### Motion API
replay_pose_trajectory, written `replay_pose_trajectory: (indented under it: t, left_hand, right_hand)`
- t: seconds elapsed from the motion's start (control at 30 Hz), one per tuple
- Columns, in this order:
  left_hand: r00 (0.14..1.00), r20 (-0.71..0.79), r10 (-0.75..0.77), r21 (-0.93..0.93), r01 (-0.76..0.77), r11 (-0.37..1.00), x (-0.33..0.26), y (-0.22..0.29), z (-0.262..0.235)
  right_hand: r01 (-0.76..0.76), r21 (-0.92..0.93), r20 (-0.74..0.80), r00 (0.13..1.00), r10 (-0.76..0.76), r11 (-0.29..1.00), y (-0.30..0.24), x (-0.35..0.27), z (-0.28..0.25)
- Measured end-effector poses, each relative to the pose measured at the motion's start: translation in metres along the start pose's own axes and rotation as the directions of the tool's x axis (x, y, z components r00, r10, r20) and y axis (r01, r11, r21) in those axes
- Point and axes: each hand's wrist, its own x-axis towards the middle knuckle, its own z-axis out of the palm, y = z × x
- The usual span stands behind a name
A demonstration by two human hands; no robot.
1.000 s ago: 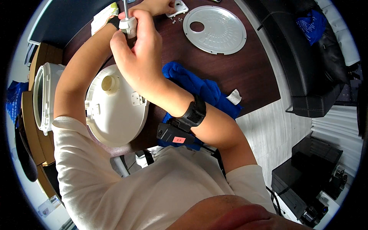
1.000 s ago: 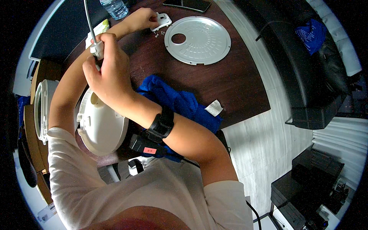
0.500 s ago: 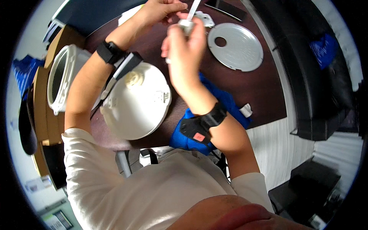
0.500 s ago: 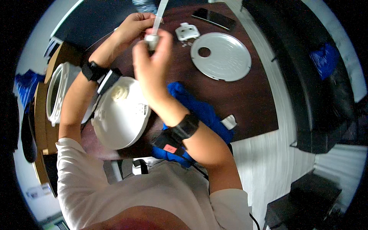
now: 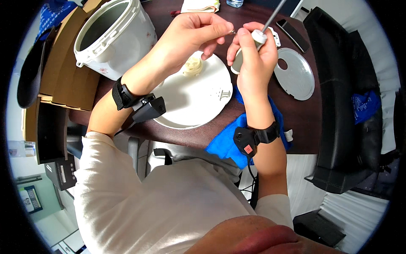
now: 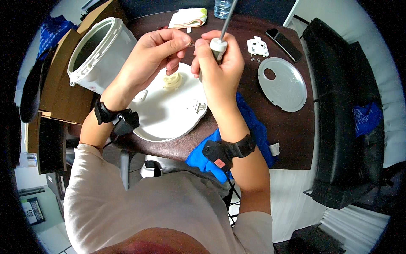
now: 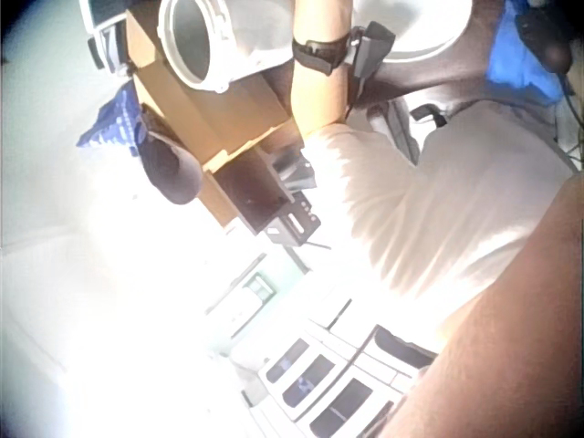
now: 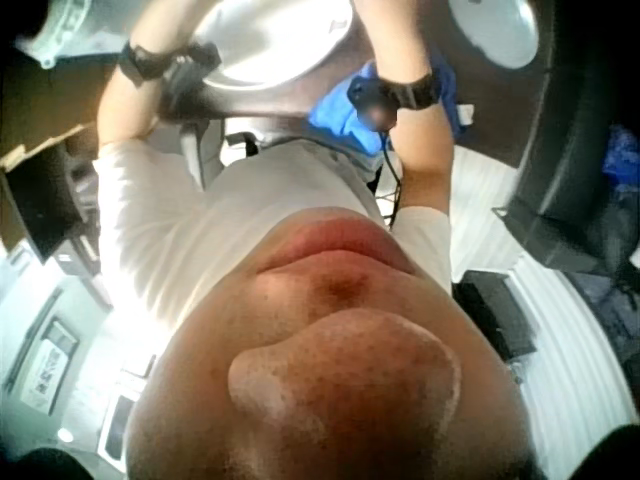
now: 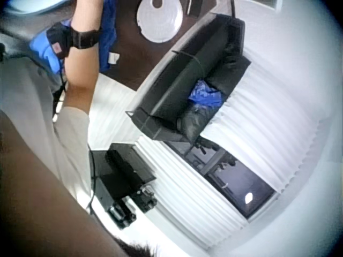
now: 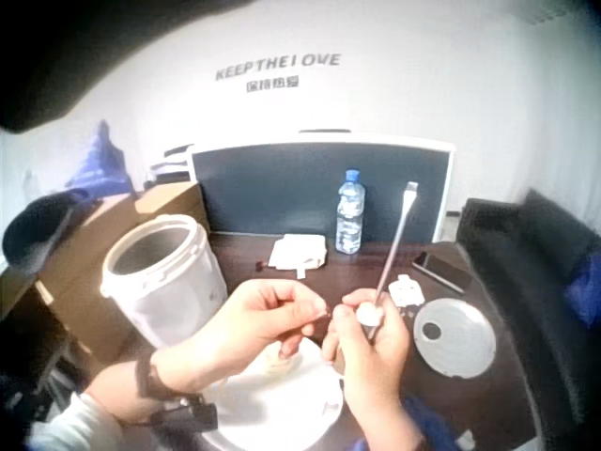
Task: The person assembles a white circular plastic appliance part by inserting a small circular component into a central hole, wiping the surface with a blue cloth, and securing a metal bracket with a screwdriver. The person then reattaches the circular component to complete the assembly.
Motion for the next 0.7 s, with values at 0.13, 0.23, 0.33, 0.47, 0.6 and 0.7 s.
replay_pose_trajectory:
  t: [0.13,0.23,0.33,0.47,0.6,0.7]
  left_hand:
    - [1.0,-0.009,0.016,-0.077,-0.017,0.997,0.001,-0.009,-0.001]
    - [1.0,0.016,0.003,-0.158,0.0,0.987,0.001,-0.014,-0.003]
    - [0.998,0.045,0.031,-0.2,-0.022,0.98,-0.002,-0.011,-0.001]
    - [0.988,0.068,0.139,-0.148,-0.128,0.981,-0.004,-0.017,-0.003]
    - [0.985,0.044,0.17,-0.066,-0.167,0.984,-0.005,-0.02,-0.005]
    - [0.985,0.012,0.171,-0.011,-0.17,0.985,-0.005,-0.019,-0.006]
  right_hand:
    - [-0.03,-0.098,0.064,0.997,0.036,0.995,0.002,-0.002,0.0]
    - [-0.048,-0.145,0.08,0.995,0.06,0.988,0.007,0.0,-0.004]
    - [-0.079,-0.088,0.05,0.995,0.083,0.993,0.003,0.0,-0.002]
    - [-0.112,-0.053,0.062,0.991,0.115,0.992,0.002,0.0,-0.001]
    - [-0.113,-0.034,0.123,0.986,0.116,0.993,0.006,0.0,-0.004]
    - [-0.131,-0.041,0.132,0.982,0.136,0.991,0.005,-0.001,-0.005]
